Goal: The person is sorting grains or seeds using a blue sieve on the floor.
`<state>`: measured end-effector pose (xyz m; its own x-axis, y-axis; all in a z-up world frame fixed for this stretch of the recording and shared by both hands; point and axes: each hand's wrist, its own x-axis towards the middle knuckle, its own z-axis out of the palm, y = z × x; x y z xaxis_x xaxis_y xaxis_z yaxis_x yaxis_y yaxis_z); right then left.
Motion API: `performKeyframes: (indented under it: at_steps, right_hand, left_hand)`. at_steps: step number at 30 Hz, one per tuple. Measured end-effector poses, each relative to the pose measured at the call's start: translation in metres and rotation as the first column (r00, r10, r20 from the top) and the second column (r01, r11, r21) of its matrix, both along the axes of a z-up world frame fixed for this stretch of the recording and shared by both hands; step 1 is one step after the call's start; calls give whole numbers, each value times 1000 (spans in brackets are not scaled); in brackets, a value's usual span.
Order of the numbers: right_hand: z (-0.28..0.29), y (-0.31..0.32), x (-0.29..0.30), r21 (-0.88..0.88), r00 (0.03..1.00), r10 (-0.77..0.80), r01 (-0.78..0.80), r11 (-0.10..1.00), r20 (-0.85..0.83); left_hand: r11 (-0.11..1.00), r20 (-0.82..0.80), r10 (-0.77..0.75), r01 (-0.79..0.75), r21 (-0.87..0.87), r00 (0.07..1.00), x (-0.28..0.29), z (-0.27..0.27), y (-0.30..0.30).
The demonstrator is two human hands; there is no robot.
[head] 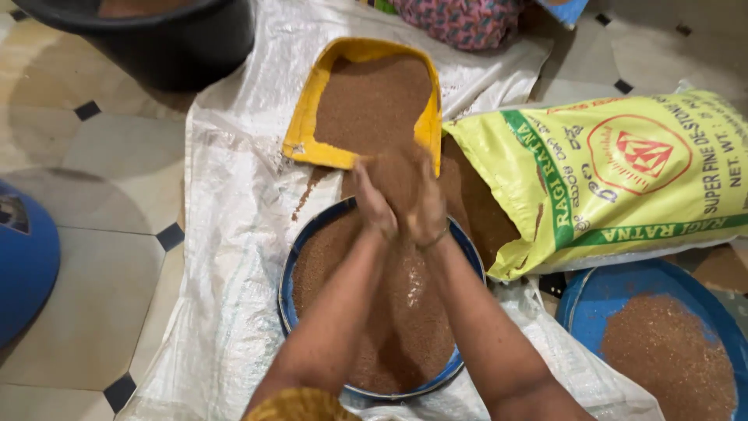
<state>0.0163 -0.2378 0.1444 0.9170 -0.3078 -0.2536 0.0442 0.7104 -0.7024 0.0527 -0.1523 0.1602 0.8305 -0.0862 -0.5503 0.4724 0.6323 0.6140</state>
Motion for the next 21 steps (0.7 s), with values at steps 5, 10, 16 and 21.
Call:
performKeyframes:
  at_steps: [5,10,16,21]
  right_hand:
    - [0,-37,-1,-649,970,-242,177,740,-11]
    - [-184,-121,-114,-958,797,-555,-98,271,-238]
    - [-242,-162,-162,-700,570,-423,-463,543,-705]
    - [-147,-197,-224,-482,582,-190,-400,780,-790]
  left_hand:
    - [684,493,-303,-173,708,815,84,-117,43]
    - [228,214,-583,-95,969,784,35,-185,183]
    - [-146,-300,-626,270,952,719,56,-320,238]
    - [-173,-391,-560,358,917,730,-7,-346,212]
